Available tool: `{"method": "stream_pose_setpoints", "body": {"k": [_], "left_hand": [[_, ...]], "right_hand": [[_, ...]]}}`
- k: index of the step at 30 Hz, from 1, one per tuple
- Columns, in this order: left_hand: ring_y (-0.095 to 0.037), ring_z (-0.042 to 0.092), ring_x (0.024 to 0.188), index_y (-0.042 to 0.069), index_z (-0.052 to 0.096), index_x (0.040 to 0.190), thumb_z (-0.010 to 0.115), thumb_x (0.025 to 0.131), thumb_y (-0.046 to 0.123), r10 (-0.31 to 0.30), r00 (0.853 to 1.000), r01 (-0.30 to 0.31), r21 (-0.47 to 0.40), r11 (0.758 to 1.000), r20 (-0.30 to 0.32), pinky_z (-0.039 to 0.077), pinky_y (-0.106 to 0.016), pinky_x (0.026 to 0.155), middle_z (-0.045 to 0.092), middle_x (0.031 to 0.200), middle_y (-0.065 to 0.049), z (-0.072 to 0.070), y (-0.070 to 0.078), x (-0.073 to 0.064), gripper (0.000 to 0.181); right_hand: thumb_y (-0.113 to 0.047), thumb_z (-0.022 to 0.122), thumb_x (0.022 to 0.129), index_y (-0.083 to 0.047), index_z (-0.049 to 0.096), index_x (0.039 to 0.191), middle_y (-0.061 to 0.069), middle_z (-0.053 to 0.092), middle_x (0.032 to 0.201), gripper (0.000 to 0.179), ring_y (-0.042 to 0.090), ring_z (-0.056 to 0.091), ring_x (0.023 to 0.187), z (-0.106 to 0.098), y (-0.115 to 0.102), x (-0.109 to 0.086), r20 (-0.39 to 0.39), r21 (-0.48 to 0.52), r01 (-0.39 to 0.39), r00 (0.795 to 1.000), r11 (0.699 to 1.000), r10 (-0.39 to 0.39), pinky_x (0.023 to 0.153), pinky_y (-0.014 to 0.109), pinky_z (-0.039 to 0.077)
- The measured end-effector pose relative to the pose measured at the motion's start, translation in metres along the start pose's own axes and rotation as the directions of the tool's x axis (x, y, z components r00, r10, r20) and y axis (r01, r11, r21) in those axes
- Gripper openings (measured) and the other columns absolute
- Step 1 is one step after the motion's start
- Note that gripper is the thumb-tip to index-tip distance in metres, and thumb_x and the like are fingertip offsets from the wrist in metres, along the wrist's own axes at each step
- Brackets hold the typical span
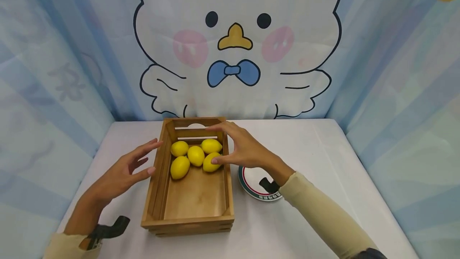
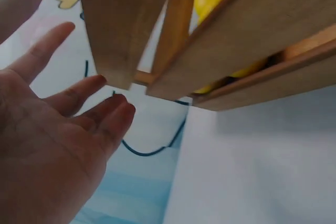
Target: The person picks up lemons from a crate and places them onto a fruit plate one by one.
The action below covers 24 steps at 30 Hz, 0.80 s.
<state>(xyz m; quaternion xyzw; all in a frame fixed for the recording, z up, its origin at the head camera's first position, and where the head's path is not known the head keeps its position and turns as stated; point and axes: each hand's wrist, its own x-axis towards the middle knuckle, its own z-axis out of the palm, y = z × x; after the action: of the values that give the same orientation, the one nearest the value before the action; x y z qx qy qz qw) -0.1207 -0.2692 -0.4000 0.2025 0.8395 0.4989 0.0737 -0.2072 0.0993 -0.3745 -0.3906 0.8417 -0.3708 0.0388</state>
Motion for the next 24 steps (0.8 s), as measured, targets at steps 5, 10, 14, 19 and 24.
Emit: {"method": "stream_pose_setpoints", "body": {"k": [5, 10, 14, 19, 24], "left_hand": [[0.006, 0.028, 0.156, 0.020, 0.031, 0.169, 0.058, 0.109, 0.009, 0.009, 1.000, -0.005, -0.158, 0.987, 0.029, 0.032, -0.004, 0.114, 0.021, 0.179, -0.010, 0.006, -0.025, -0.003, 0.067], [-0.030, 0.021, 0.165, 0.024, 0.027, 0.170, 0.054, 0.111, 0.011, -0.031, 0.998, 0.041, -0.203, 0.978, 0.050, 0.034, -0.031, 0.128, 0.019, 0.179, -0.006, 0.014, -0.037, -0.003, 0.066], [-0.047, 0.013, 0.163, 0.026, 0.028, 0.170, 0.054, 0.111, 0.011, -0.043, 0.998, 0.051, -0.248, 0.967, 0.040, 0.016, -0.070, 0.126, 0.015, 0.180, -0.005, 0.022, -0.039, -0.005, 0.066], [-0.050, 0.006, 0.164, 0.027, 0.027, 0.170, 0.055, 0.110, 0.010, -0.055, 0.998, 0.060, -0.290, 0.955, 0.024, 0.012, -0.077, 0.124, 0.012, 0.181, -0.005, 0.028, -0.038, -0.009, 0.068], [-0.051, 0.009, 0.163, 0.024, 0.023, 0.171, 0.053, 0.110, 0.011, -0.077, 0.997, 0.080, -0.340, 0.937, 0.023, 0.042, -0.045, 0.123, 0.009, 0.181, -0.009, 0.032, -0.040, -0.011, 0.069]], "right_hand": [[-0.035, 0.093, 0.082, -0.022, 0.059, 0.149, -0.008, 0.060, 0.151, 0.076, 0.015, 0.051, 0.145, -0.003, 0.003, 0.011, 0.088, 0.039, 0.054, 0.994, 0.998, -0.057, 0.126, 0.048, 0.039], [-0.029, 0.095, 0.081, -0.018, 0.063, 0.144, -0.007, 0.065, 0.146, 0.071, 0.013, 0.057, 0.139, -0.003, 0.009, 0.019, 0.183, 0.072, 0.070, 0.980, 0.995, -0.082, 0.124, 0.043, 0.042], [-0.030, 0.094, 0.082, -0.016, 0.066, 0.142, -0.006, 0.067, 0.145, 0.067, 0.013, 0.057, 0.139, 0.000, 0.014, 0.025, 0.249, 0.091, 0.071, 0.964, 0.993, -0.092, 0.124, 0.039, 0.042], [-0.030, 0.094, 0.082, -0.019, 0.069, 0.139, -0.006, 0.067, 0.143, 0.064, 0.011, 0.057, 0.136, 0.003, 0.016, 0.033, 0.317, 0.067, 0.063, 0.945, 0.996, -0.081, 0.122, 0.036, 0.044], [-0.023, 0.095, 0.081, -0.018, 0.070, 0.138, -0.004, 0.068, 0.142, 0.063, 0.012, 0.059, 0.135, 0.003, 0.012, 0.044, 0.378, 0.029, 0.070, 0.923, 0.997, -0.076, 0.121, 0.038, 0.046]]}}
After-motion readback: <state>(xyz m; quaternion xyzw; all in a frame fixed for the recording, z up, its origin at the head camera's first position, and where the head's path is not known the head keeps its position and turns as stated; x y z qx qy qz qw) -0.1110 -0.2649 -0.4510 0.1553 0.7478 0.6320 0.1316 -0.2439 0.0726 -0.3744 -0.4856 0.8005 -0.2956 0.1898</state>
